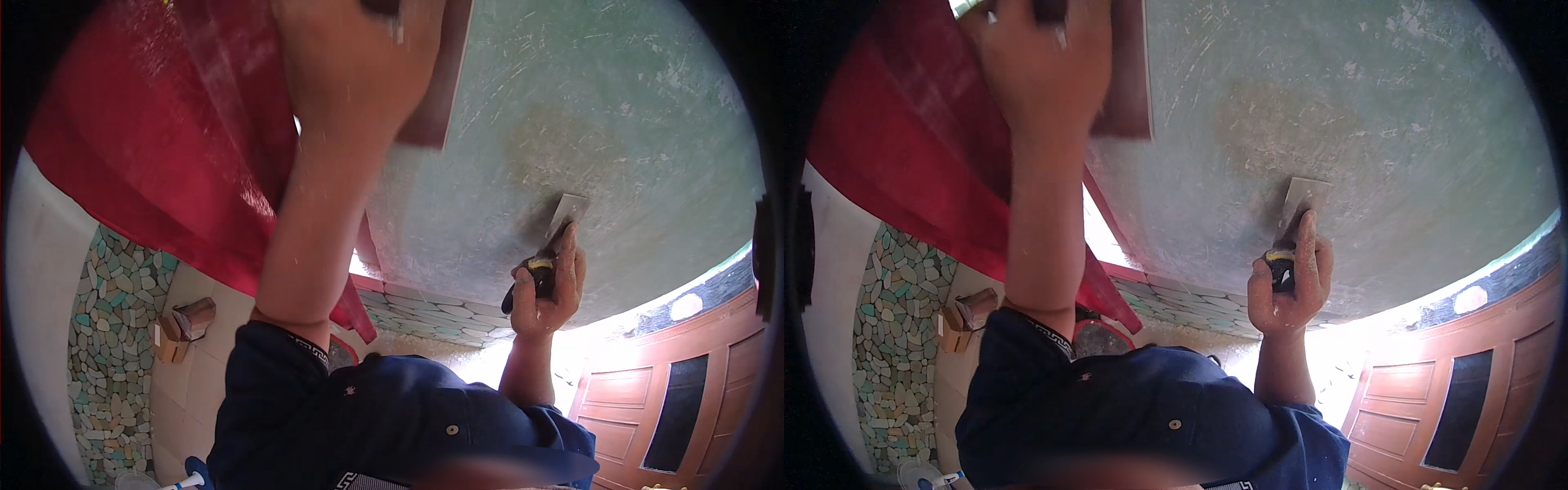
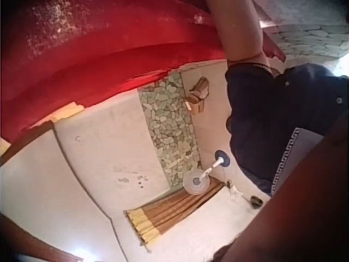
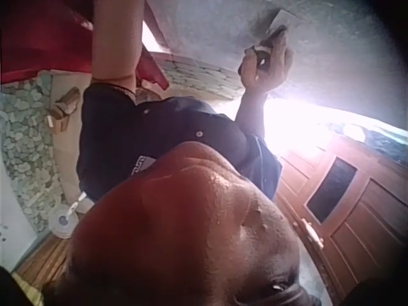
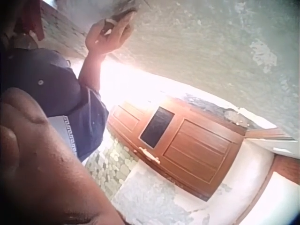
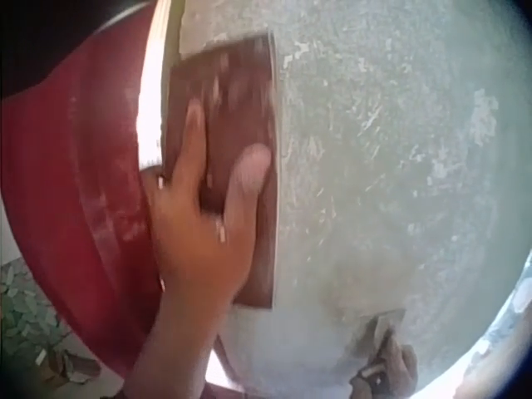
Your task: Preparing a wall for repair or painting by sanding with a block and scraping with a tool.
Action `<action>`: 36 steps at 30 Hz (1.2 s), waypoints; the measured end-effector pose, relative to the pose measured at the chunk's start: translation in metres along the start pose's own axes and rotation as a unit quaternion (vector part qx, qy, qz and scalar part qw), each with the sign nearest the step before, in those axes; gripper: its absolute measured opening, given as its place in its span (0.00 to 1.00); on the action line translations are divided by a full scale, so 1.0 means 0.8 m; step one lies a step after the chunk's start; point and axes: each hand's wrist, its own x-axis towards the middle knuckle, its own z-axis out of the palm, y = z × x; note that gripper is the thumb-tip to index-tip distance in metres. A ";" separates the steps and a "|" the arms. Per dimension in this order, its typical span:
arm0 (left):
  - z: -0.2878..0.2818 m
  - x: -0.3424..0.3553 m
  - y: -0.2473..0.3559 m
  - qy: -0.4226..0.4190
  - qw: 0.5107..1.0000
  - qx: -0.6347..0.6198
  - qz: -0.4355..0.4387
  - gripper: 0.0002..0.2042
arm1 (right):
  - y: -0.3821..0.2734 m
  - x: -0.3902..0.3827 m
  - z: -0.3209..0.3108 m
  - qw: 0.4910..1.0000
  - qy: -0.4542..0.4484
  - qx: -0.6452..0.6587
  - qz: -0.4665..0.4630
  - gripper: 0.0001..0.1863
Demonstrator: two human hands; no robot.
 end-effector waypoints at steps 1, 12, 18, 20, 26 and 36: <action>0.006 0.020 -0.003 0.047 0.993 -0.091 0.058 0.34 | -0.003 0.000 0.001 1.000 -0.002 0.007 0.016 0.38; 0.013 -0.168 -0.085 -0.006 0.997 -0.072 -0.009 0.43 | -0.005 -0.007 0.000 0.999 -0.004 0.021 0.039 0.38; -0.024 -0.323 -0.116 -0.169 0.982 0.050 -0.063 0.45 | 0.000 -0.007 0.001 1.000 -0.014 0.018 0.014 0.38; -0.027 -0.320 -0.108 -0.180 0.980 0.054 -0.067 0.45 | 0.002 -0.008 0.002 1.000 -0.001 0.011 -0.006 0.38; -0.015 -0.264 -0.104 -0.124 0.992 0.029 -0.012 0.43 | -0.004 -0.012 0.002 0.999 -0.010 0.023 0.041 0.38; 0.014 0.025 -0.012 0.106 0.973 -0.173 0.110 0.35 | -0.005 -0.011 0.000 0.998 -0.005 0.027 0.055 0.38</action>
